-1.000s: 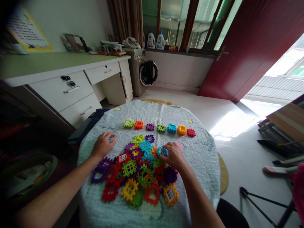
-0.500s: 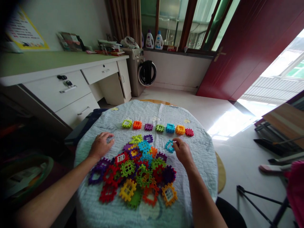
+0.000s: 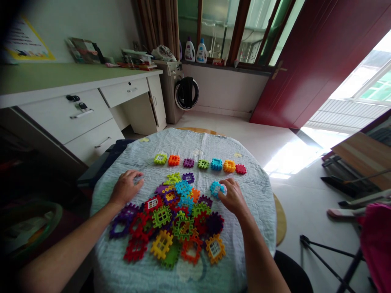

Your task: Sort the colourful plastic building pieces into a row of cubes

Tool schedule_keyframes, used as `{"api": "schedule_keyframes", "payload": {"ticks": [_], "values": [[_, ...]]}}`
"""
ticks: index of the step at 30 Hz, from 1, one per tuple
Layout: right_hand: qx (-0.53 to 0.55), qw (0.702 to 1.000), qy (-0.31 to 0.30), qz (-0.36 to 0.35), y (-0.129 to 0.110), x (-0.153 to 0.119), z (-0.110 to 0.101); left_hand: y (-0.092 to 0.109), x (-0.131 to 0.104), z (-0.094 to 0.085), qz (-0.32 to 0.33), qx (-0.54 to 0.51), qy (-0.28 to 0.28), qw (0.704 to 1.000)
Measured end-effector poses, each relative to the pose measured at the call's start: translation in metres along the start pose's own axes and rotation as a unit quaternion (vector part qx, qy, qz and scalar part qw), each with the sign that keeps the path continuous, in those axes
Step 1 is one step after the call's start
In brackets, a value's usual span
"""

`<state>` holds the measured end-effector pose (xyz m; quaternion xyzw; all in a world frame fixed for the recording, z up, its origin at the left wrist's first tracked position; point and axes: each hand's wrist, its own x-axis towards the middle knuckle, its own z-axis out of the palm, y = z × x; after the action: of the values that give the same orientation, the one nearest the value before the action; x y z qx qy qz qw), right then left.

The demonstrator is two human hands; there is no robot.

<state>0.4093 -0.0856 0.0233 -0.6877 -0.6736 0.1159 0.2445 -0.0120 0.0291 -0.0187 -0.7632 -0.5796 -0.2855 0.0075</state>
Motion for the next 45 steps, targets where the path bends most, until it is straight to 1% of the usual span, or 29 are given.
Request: {"api": "schedule_keyframes", "payload": {"ticks": [2, 5, 9, 14, 18, 20, 24, 26, 33, 39, 45], "values": [[0.000, 1.000, -0.016, -0.014, -0.002, -0.001, 0.002, 0.000, 0.000, 0.000, -0.001, 0.000, 0.000, 1.000], [-0.034, 0.999, -0.019, -0.002, 0.001, -0.001, 0.007, -0.001, 0.000, 0.001, 0.000, 0.002, 0.000, 1.000], [-0.058, 0.998, -0.012, 0.016, 0.005, 0.000, 0.012, -0.001, 0.000, 0.001, 0.006, 0.004, 0.001, 1.000], [-0.064, 0.998, 0.013, -0.011, -0.001, -0.002, 0.012, -0.002, 0.000, 0.001, 0.005, 0.003, 0.001, 1.000], [-0.093, 0.996, -0.007, -0.006, -0.005, -0.003, 0.013, -0.001, 0.000, 0.001, 0.004, 0.002, 0.002, 1.000], [-0.090, 0.996, -0.012, 0.000, -0.004, -0.002, 0.014, -0.001, 0.000, 0.001, 0.005, 0.001, 0.003, 1.000], [-0.057, 0.998, 0.025, -0.005, 0.002, 0.004, 0.015, -0.001, -0.001, 0.001, 0.004, 0.002, 0.002, 1.000], [-0.055, 0.998, 0.033, -0.005, 0.004, 0.007, 0.017, -0.001, -0.001, 0.001, 0.002, 0.003, 0.000, 1.000], [-0.077, 0.996, -0.020, 0.030, 0.005, 0.014, 0.024, 0.000, 0.000, 0.000, 0.000, 0.003, 0.000, 1.000], [-0.083, 0.995, -0.020, 0.043, 0.004, 0.015, 0.025, 0.000, 0.000, 0.000, -0.001, 0.001, -0.002, 1.000], [-0.098, 0.993, -0.028, 0.051, -0.003, 0.017, 0.029, 0.000, 0.000, -0.001, -0.004, 0.001, -0.008, 1.000]]}}
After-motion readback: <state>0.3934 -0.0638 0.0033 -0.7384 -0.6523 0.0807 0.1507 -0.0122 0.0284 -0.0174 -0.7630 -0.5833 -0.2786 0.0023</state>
